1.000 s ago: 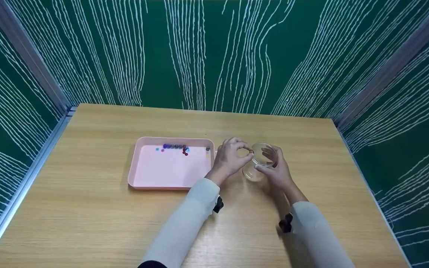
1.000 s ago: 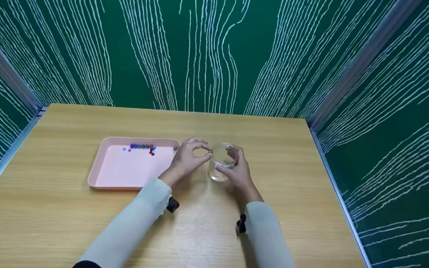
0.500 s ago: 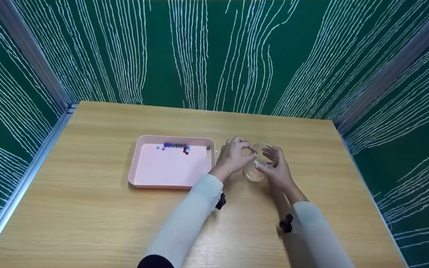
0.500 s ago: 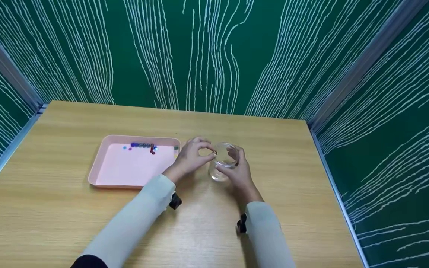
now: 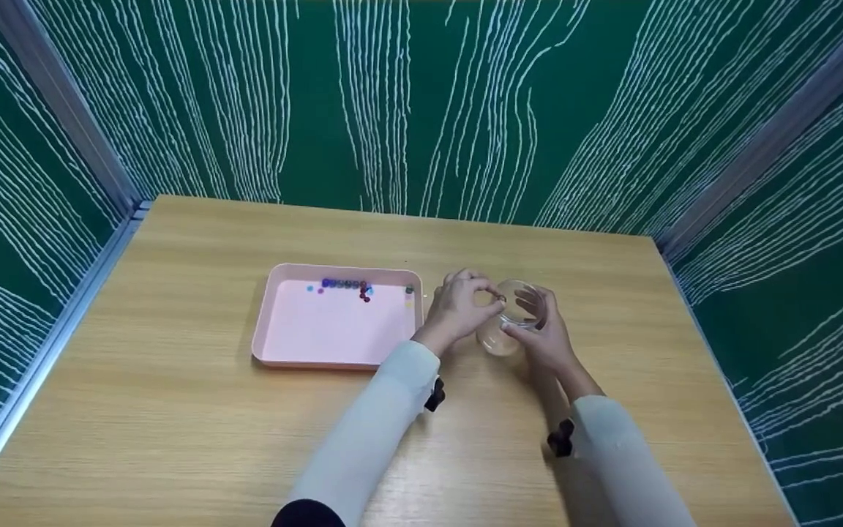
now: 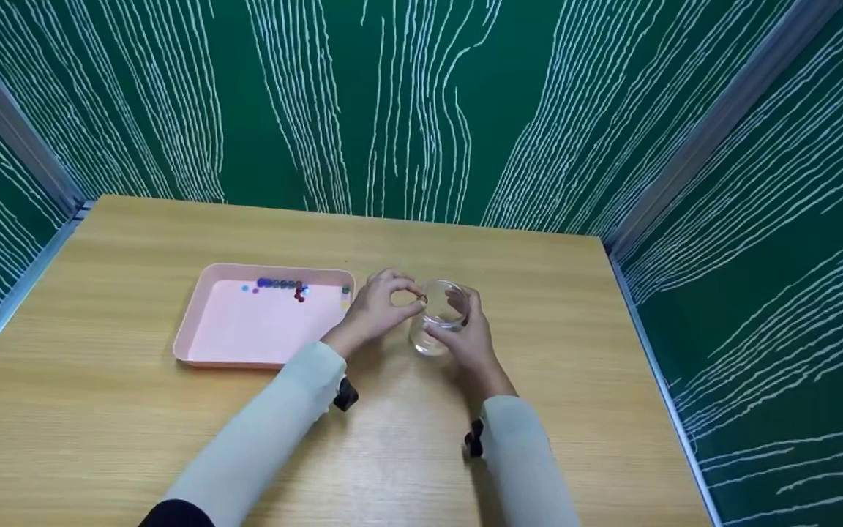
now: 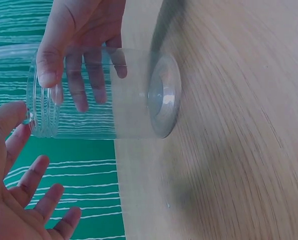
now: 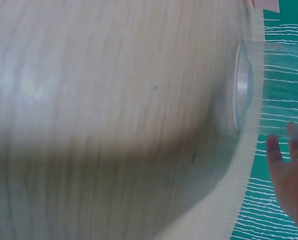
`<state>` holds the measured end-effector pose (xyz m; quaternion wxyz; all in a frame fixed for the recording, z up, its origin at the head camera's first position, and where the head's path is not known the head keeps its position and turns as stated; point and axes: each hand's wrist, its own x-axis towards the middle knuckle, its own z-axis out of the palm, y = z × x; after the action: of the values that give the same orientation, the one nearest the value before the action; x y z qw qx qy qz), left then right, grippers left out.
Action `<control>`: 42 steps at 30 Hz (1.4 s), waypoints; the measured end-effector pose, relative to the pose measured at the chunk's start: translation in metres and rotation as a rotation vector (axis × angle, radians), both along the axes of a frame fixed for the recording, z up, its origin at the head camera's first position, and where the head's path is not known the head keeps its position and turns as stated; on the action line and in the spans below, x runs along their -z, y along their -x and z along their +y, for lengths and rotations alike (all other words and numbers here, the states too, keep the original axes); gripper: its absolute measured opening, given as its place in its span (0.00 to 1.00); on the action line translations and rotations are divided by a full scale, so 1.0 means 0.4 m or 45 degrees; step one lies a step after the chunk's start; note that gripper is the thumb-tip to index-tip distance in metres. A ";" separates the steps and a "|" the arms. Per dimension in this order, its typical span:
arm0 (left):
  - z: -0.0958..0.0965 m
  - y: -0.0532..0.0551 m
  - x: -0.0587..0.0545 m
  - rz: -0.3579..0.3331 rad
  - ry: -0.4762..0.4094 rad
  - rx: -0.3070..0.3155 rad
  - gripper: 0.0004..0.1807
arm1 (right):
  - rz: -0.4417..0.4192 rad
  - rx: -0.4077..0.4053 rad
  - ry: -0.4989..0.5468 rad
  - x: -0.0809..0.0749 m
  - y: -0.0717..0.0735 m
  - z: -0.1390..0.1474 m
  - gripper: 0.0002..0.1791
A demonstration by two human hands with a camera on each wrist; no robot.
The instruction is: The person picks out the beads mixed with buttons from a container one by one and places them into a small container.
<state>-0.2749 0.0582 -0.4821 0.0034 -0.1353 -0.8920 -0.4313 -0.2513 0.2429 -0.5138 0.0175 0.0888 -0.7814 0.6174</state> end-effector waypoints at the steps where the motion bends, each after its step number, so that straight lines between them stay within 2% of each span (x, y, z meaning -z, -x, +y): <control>1: 0.000 0.000 0.001 -0.002 -0.003 -0.002 0.08 | 0.002 0.000 0.006 0.001 0.000 0.000 0.42; 13: 0.001 -0.002 0.015 -0.020 -0.017 -0.014 0.10 | 0.028 0.000 0.004 0.000 -0.003 -0.001 0.42; 22: 0.001 -0.001 0.022 -0.046 -0.038 -0.017 0.11 | 0.021 0.014 0.059 0.006 -0.004 -0.001 0.43; 30: -0.002 -0.002 0.022 -0.055 -0.057 -0.025 0.11 | -0.004 0.026 0.002 0.002 -0.002 -0.002 0.43; 37: -0.003 -0.005 0.019 -0.050 -0.062 -0.026 0.12 | 0.007 0.030 0.010 0.002 -0.002 -0.003 0.42; 42: -0.001 -0.003 0.021 -0.039 -0.043 -0.021 0.13 | -0.010 0.002 -0.038 -0.001 -0.007 0.000 0.43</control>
<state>-0.2736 0.0578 -0.4905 -0.0045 -0.1213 -0.8855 -0.4485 -0.2487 0.2429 -0.5135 0.0137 0.0861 -0.7907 0.6060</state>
